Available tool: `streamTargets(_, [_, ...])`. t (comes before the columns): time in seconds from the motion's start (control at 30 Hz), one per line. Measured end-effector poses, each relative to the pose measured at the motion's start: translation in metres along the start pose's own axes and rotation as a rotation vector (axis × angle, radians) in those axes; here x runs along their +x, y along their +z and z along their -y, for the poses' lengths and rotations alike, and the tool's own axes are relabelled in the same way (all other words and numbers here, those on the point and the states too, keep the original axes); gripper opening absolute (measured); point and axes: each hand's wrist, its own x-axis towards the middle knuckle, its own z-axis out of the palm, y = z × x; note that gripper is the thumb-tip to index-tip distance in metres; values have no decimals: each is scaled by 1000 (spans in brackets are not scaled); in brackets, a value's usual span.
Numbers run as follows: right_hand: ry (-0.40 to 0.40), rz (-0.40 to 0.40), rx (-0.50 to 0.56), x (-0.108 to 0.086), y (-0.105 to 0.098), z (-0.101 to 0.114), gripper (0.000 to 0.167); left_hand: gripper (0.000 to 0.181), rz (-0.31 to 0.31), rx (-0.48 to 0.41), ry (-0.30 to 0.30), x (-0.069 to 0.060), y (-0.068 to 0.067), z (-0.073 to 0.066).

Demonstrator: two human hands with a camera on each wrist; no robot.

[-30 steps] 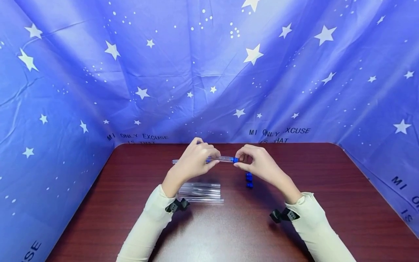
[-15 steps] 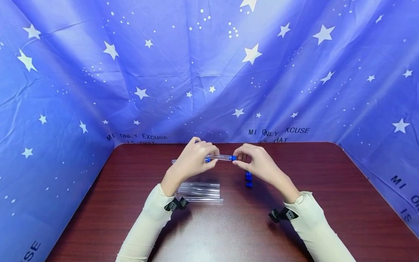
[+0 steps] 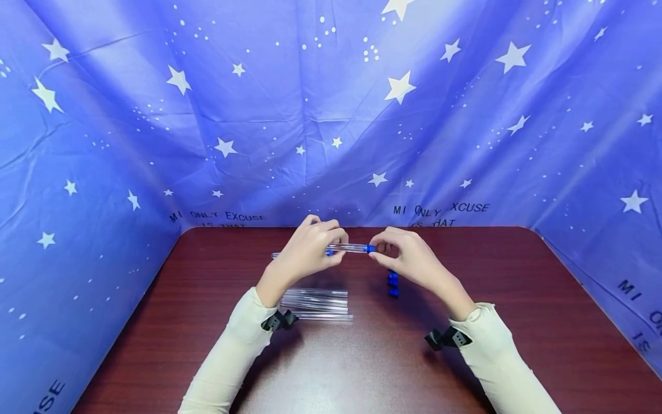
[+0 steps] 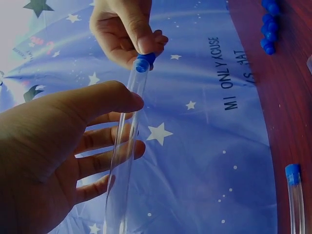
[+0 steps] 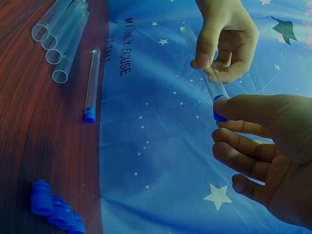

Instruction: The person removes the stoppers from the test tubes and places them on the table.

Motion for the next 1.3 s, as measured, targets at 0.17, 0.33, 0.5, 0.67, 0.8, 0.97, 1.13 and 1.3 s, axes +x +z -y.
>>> streamTargets(0.17, [-14, -6, -21, 0, 0, -1, 13, 13, 23, 25, 9, 2, -3, 0])
streamTargets(0.33, [-30, -6, -62, 3, -2, 0, 12, 13, 28, 38, 21, 1, -4, 3])
streamTargets(0.5, [-10, 4, -107, 4, -5, -2, 13, 14, 48, 43, 28, -1, -6, 4])
streamTargets(0.67, [34, 53, -120, 3, -6, -5, 15, 13, 116, 40, 32, -2, -2, 5])
streamTargets(0.8, [62, 108, -123, 1, -5, -7, 16, 12, 169, 53, 42, -5, 4, 6])
streamTargets(0.97, [63, 161, -117, -5, -6, -11, 19, 12, 206, 71, 60, -8, 11, 7])
streamTargets(1.13, [68, 227, -106, -11, -6, -17, 20, 13, 244, 79, 51, -10, 18, 10])
streamTargets(1.3, [51, 300, -120, -19, -3, -22, 19, 12, 295, 66, 37, -12, 24, 13])
